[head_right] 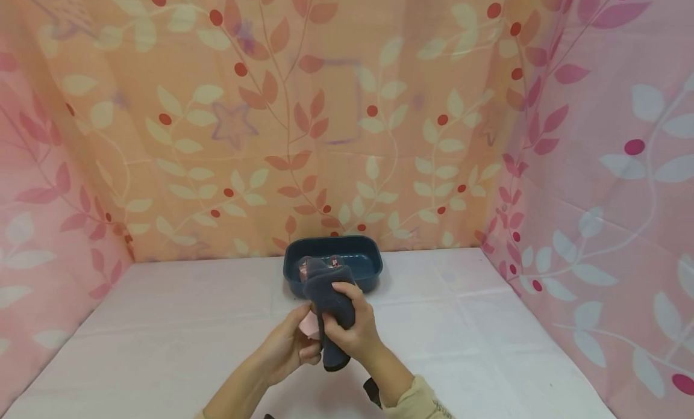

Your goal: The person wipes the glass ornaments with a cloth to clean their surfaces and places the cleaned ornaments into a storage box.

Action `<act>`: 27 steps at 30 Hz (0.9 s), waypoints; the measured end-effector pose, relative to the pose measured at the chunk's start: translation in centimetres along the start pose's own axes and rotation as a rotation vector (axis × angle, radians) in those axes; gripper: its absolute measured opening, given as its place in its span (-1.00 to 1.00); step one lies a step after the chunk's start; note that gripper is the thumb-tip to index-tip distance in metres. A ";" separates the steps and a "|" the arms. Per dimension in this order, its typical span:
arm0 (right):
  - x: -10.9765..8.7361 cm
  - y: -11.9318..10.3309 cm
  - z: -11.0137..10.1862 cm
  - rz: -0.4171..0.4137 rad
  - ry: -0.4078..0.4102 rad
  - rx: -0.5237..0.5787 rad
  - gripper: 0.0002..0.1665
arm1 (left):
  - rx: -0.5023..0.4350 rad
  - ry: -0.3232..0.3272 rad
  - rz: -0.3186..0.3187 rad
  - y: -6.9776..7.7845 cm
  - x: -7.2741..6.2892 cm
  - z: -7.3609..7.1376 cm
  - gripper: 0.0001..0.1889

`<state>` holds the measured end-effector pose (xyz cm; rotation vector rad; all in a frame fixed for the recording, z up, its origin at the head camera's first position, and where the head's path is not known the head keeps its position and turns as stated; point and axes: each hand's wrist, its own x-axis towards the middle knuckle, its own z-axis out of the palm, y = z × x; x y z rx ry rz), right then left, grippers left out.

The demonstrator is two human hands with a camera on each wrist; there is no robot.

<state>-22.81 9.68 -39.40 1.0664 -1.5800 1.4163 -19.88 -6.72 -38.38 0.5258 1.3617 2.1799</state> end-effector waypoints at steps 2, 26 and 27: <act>-0.1 -0.3 0.1 0.072 0.048 0.052 -0.36 | -0.005 -0.026 -0.007 -0.1 0.0 -0.1 -0.60; 2.3 -2.5 -0.5 0.986 0.307 0.519 -0.57 | 0.034 -0.151 -0.010 0.0 -0.1 -0.2 -0.64; 2.5 -2.6 -0.6 1.032 0.322 0.530 -0.53 | 0.069 -0.121 -0.023 0.0 0.0 -0.1 -0.66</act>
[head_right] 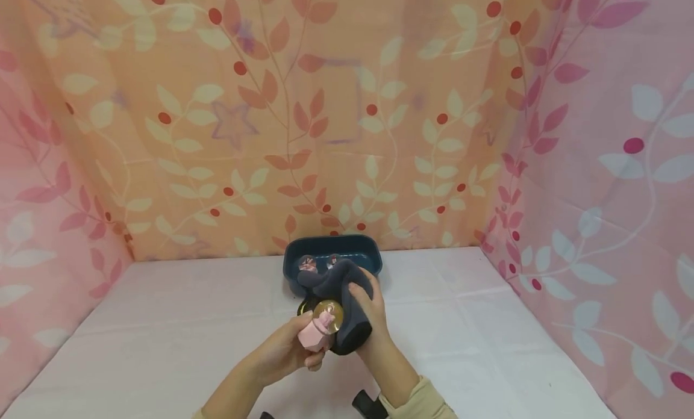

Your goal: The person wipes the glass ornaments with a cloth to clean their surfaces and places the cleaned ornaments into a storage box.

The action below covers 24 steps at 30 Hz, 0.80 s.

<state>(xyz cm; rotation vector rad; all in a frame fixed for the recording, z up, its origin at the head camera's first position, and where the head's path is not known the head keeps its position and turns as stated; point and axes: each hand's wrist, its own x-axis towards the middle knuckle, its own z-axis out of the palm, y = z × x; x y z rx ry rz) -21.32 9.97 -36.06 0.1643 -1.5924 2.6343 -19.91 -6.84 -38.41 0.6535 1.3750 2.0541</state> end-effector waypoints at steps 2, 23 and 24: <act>0.0 -0.6 -0.1 0.054 0.028 0.050 -0.50 | 0.079 0.084 -0.020 0.2 0.0 0.3 -0.68; -1.6 1.1 -0.3 -0.496 -0.228 -0.398 -0.28 | 0.284 0.479 0.298 0.2 -0.3 0.9 -0.32; -1.7 1.2 -0.2 -0.522 -0.205 -0.407 -0.29 | 0.266 0.487 0.294 0.2 -0.2 1.0 -0.31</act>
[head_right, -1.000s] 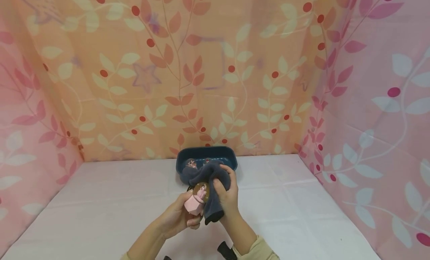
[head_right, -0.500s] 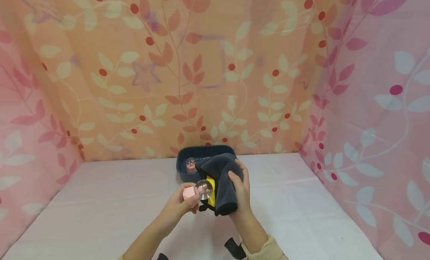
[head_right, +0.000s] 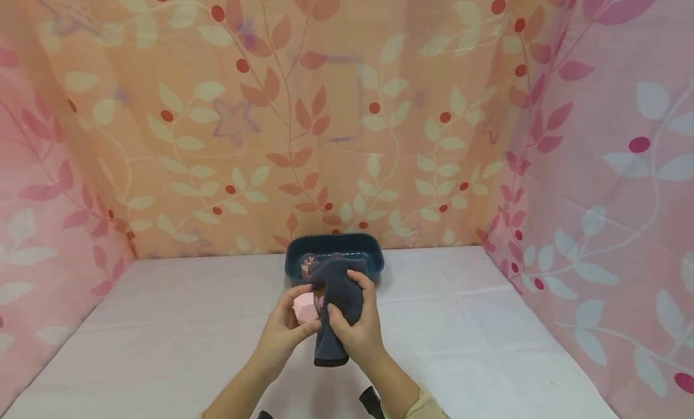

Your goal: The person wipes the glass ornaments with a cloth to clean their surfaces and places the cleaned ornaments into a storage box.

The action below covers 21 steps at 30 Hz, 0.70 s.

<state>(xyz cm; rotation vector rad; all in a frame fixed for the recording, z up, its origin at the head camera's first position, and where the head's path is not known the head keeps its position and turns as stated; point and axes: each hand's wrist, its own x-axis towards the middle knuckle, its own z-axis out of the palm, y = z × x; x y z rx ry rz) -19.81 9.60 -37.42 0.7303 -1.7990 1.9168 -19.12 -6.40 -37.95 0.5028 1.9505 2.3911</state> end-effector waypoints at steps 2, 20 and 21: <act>-0.1 0.1 0.1 -0.044 0.047 -0.024 -0.29 | -0.007 0.027 -0.017 0.0 0.0 0.3 -0.28; 0.4 1.1 0.0 -0.299 0.143 -0.089 -0.46 | 0.025 -0.095 -0.030 0.3 0.0 1.1 -0.40; 0.4 0.9 0.1 -0.238 0.160 -0.060 -0.46 | 0.018 -0.096 -0.034 0.2 0.0 1.1 -0.41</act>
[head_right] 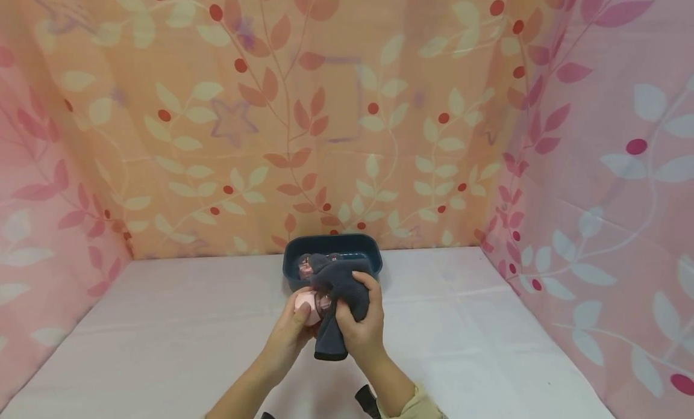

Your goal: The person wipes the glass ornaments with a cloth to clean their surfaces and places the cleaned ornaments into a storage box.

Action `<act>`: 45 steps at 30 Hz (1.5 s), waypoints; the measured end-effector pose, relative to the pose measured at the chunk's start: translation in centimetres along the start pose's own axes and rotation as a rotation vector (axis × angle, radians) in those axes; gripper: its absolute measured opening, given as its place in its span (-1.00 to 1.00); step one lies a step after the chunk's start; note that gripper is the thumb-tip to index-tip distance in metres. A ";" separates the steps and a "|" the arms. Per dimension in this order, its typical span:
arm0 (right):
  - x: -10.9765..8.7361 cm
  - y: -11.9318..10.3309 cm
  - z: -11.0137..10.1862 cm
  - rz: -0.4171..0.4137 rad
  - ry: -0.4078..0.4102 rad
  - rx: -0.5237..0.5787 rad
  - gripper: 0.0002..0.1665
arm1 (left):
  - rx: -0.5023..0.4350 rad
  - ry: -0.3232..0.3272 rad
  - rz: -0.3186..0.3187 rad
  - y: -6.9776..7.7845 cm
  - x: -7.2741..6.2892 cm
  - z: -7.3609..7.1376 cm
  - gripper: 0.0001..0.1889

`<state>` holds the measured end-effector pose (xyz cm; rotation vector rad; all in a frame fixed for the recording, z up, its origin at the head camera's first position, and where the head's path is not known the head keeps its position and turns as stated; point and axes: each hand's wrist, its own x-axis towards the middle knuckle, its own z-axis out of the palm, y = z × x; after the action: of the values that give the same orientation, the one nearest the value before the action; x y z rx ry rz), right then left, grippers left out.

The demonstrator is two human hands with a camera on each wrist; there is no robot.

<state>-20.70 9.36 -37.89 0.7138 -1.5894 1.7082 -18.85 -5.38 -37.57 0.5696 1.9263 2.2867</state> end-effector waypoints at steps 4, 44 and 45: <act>0.4 -0.6 0.2 0.278 0.072 0.115 -0.47 | 0.004 0.003 0.023 -0.5 0.0 0.0 -0.47; 1.8 0.3 -0.5 -0.041 -0.306 -0.168 -0.33 | 0.152 0.075 0.348 -1.6 0.1 -0.6 -0.44; 1.7 0.4 -0.6 -0.058 -0.288 -0.162 -0.33 | 0.121 0.075 0.300 -1.5 0.1 -0.6 -0.42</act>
<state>-22.01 10.10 -36.83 0.9461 -1.8587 1.4643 -19.39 -5.60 -39.09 0.8522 2.1558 2.4034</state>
